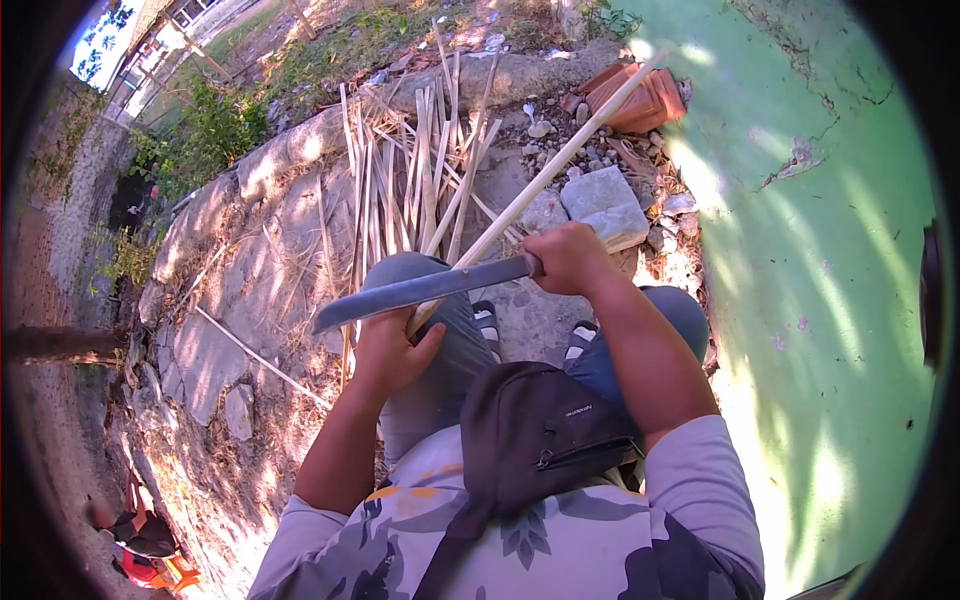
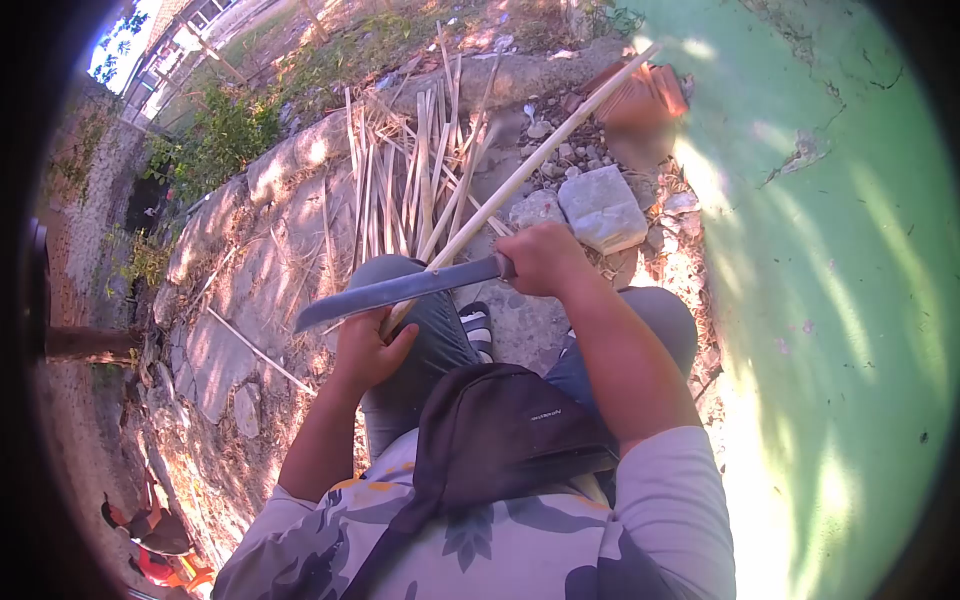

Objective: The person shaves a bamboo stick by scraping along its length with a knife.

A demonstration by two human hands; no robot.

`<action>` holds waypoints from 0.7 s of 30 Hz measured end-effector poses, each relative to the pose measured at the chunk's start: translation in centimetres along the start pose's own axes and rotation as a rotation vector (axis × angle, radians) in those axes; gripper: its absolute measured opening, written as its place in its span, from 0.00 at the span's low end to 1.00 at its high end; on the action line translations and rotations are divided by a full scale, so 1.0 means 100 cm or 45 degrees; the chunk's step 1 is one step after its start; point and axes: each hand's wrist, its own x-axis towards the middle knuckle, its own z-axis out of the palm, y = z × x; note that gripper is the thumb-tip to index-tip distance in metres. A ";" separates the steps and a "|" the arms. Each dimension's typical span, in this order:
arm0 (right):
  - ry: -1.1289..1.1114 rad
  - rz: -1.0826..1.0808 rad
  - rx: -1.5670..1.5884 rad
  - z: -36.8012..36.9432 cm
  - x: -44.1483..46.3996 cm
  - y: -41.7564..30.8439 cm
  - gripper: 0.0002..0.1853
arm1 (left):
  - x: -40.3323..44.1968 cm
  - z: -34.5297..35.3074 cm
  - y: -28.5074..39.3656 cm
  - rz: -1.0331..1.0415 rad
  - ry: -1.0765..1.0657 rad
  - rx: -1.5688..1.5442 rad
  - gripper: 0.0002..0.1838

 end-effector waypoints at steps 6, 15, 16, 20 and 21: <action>0.270 0.628 0.492 -0.001 0.006 0.051 0.12 | 0.000 -0.003 -0.011 -0.041 0.017 -0.291 0.19; 0.218 0.519 0.346 -0.015 -0.005 0.027 0.13 | -0.001 -0.001 -0.004 -0.097 0.038 -0.345 0.15; 0.237 0.463 0.275 -0.016 -0.005 0.028 0.12 | -0.001 0.001 -0.006 -0.121 0.042 -0.393 0.14; 0.326 0.298 0.132 -0.021 -0.003 0.027 0.12 | -0.002 0.003 -0.014 -0.169 0.019 -0.494 0.13; 0.350 0.272 0.130 -0.023 -0.003 0.025 0.12 | -0.003 0.000 -0.014 -0.171 -0.011 -0.496 0.13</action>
